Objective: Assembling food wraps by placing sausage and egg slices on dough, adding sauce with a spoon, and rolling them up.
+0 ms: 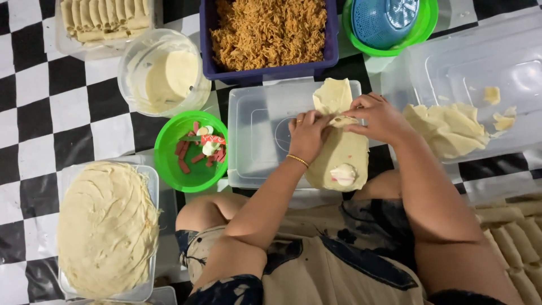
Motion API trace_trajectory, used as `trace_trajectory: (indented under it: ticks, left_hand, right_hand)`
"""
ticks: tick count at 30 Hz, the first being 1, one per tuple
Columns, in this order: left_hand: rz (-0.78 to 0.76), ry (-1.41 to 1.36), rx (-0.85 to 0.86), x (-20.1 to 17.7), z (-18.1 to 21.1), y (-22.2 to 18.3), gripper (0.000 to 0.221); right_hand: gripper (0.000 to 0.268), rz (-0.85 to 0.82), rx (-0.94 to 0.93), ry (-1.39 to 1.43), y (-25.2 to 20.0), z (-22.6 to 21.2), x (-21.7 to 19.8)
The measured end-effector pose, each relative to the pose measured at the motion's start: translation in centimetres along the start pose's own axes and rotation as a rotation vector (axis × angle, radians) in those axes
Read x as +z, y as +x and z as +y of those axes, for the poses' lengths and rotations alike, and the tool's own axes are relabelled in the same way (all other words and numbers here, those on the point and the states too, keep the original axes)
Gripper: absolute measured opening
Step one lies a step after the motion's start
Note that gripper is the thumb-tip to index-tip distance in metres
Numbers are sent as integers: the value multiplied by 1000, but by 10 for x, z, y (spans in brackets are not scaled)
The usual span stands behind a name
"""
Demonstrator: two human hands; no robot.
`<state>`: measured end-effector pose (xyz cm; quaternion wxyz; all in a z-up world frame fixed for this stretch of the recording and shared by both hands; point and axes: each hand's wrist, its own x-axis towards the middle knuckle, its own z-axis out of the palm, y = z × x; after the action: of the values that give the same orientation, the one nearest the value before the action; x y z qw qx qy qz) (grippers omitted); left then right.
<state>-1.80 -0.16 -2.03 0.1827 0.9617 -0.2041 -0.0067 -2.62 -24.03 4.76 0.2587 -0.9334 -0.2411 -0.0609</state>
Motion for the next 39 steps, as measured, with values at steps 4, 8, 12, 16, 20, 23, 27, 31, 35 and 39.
trace_trajectory:
  ticks: [4,8,12,16,20,23,27,31,35,39]
  left_hand:
    - [70,-62,-6,2,-11,16,42]
    - [208,-44,-42,-3,-15,40,28]
    - [349,-199,-83,-7,-16,44,43]
    - [265,-83,104,-15,-22,30,36]
    - [275,-75,15,-1,-37,49,32]
    - [318,-70,-12,-10,-35,69,34]
    - [235,79,120,-15,-32,83,24]
    - [149,156,175,-26,-28,77,28]
    - [110,164,205,-29,-38,83,19]
    - [39,67,89,-24,-54,107,30]
  right_hand:
    - [32,-29,44,53,4,5,-1]
    - [13,137,-40,-14,14,21,17]
    - [13,181,-67,8,21,17,11]
    - [25,88,-124,-109,19,17,-1]
    - [18,43,-25,-124,34,28,-2]
    - [16,156,-113,-73,54,29,1]
    - [25,82,-135,-72,64,34,9]
    - [32,-80,-88,-253,65,35,2]
    - [38,-151,-46,-276,66,48,-6]
    - [33,-156,33,-54,84,62,-7]
